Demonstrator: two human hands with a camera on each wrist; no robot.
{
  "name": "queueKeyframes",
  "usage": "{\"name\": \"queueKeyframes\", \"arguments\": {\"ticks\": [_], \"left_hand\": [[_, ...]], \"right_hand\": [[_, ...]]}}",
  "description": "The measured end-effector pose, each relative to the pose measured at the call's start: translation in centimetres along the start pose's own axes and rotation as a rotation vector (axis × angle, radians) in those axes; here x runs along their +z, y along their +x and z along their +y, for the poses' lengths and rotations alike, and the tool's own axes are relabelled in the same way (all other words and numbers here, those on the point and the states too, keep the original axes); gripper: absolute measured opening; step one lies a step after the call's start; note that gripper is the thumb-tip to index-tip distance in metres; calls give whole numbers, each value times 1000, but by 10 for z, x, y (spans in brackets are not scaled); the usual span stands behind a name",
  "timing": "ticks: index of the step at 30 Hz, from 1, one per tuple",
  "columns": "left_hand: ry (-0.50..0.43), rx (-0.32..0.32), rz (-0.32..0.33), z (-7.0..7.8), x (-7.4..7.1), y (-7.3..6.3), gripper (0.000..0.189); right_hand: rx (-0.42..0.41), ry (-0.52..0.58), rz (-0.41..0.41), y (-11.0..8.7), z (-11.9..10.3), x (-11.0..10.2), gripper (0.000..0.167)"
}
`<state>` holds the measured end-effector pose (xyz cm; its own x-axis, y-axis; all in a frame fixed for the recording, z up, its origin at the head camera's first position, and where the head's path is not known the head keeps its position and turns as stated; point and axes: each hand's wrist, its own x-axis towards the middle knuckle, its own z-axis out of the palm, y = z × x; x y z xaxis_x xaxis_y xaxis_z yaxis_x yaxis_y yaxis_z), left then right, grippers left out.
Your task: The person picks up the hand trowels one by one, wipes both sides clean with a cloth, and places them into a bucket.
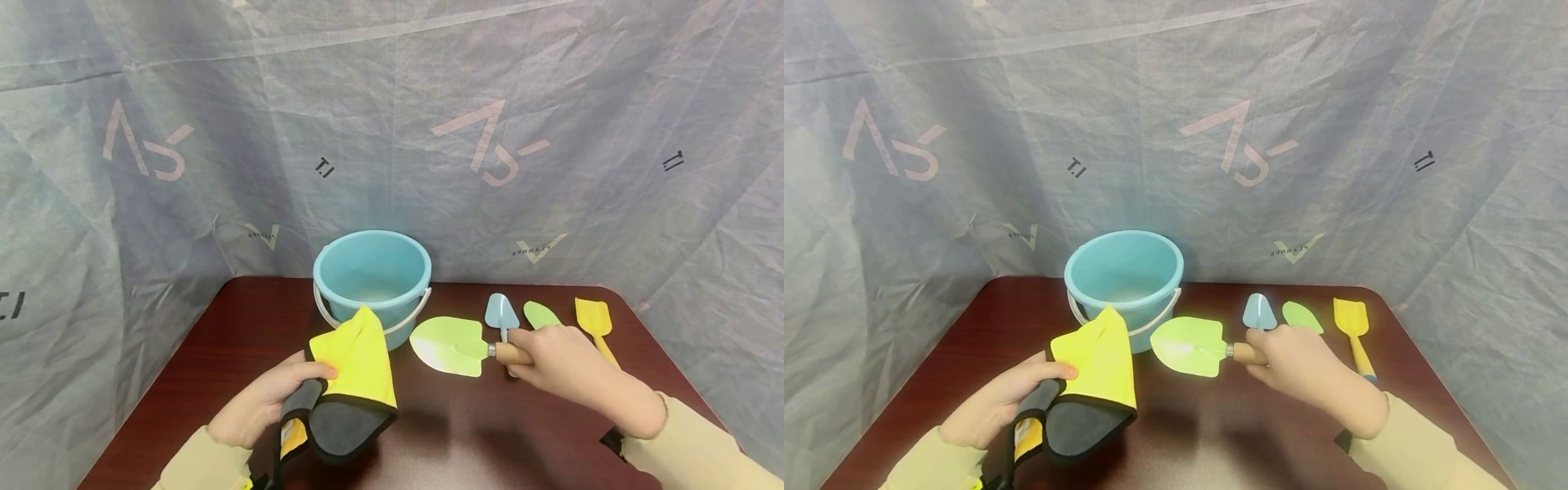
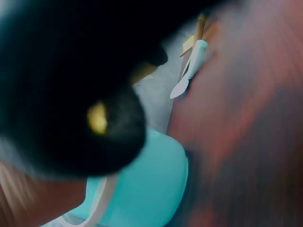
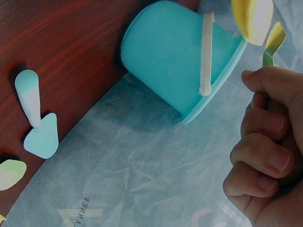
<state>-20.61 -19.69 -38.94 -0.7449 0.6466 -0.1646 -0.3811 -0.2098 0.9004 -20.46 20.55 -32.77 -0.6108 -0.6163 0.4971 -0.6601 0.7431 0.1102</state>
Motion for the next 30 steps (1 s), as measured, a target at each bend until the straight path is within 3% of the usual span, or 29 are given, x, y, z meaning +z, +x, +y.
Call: {"name": "queueKeyframes", "arguments": {"ticks": [16, 25, 30], "left_hand": [[29, -85, 15, -34, 14, 35, 32], [39, -83, -22, -46, 26, 61, 35], [41, -80, -39, -49, 34, 75, 35]], "right_hand": [[-17, 29, 22, 5, 0, -4, 40], [12, 64, -26, 8, -4, -3, 40], [-9, 63, -12, 8, -4, -2, 41]]}}
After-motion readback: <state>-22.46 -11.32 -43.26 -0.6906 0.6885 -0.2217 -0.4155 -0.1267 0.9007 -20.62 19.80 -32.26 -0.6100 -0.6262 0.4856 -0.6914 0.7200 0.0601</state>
